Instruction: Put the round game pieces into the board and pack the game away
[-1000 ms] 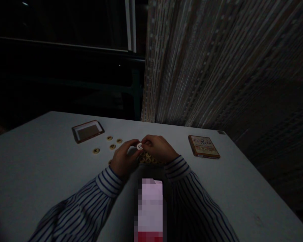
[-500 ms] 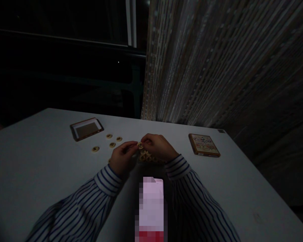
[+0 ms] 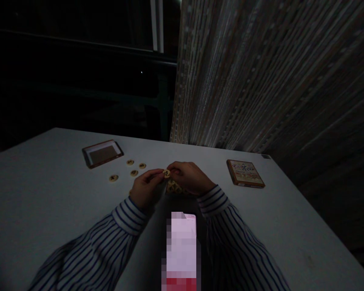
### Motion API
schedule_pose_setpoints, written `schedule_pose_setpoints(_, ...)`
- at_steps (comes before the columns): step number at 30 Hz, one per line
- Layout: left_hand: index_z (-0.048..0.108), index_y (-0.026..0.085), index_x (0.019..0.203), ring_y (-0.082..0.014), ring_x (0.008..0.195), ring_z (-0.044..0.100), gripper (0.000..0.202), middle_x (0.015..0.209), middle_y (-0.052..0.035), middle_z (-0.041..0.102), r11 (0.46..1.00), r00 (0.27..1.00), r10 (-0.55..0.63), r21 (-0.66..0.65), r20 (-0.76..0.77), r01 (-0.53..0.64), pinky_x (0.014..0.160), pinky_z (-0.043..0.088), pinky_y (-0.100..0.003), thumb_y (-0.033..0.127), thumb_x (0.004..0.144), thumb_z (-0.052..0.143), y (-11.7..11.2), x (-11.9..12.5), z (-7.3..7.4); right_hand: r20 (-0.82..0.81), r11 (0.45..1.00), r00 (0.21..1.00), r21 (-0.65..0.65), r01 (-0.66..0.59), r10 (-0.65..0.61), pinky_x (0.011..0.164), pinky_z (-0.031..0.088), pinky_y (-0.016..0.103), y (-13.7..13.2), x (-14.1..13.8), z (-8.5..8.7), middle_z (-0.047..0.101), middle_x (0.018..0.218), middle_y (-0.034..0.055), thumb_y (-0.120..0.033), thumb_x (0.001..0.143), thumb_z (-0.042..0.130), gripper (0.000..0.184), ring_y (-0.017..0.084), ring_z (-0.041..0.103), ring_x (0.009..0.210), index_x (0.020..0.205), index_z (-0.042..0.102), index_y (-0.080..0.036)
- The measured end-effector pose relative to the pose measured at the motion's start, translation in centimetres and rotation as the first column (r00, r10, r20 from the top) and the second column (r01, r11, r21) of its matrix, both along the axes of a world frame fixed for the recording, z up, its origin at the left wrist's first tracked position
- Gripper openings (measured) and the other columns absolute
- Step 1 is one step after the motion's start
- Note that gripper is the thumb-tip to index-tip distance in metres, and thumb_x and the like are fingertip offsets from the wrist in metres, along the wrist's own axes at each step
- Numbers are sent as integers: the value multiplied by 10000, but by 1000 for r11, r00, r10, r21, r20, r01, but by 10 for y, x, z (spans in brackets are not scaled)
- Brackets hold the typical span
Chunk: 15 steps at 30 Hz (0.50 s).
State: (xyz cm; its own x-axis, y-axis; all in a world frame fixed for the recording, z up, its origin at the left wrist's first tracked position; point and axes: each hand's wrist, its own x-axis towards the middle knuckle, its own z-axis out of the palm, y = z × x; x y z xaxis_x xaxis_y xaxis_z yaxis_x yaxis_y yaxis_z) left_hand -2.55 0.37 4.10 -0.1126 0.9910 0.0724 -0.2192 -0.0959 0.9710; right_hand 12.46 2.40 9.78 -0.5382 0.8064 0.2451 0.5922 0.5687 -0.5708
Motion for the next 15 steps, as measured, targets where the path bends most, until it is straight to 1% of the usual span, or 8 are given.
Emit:
schedule_pose_setpoints(4,625,141,794,-167,747,649,215,787,-71,696,1000,1000,12,-1,-13,-12,745,527,-312,260,620,665,0,0,-1,52,998,999,59,-13,10,726,414,252,0,-1,1,658,890,22,-204,772,514,214,132,584,797,960,617,-195)
schedule_pose_setpoints(6,617,135,790,-170,736,650,229,771,-72,695,1000,1000,18,-15,-16,-19,730,530,-311,263,609,675,0,1,0,72,996,997,82,-26,20,732,411,254,-1,-1,1,656,898,23,-199,767,520,222,136,582,811,967,617,-200)
schedule_pose_setpoints(11,609,132,755,-160,695,645,240,722,-57,684,998,999,48,-51,9,-48,695,529,-286,273,581,696,1,1,0,141,993,989,105,-57,42,735,409,259,-3,-3,5,650,929,30,-217,775,519,240,146,577,839,997,609,-206)
schedule_pose_setpoints(15,631,143,763,-156,700,641,204,733,-51,684,998,996,65,-19,-65,-66,698,528,-282,286,621,662,2,0,-1,206,986,978,153,-63,31,754,400,282,-1,-5,6,645,940,44,-269,779,534,258,164,567,866,1019,600,-202)
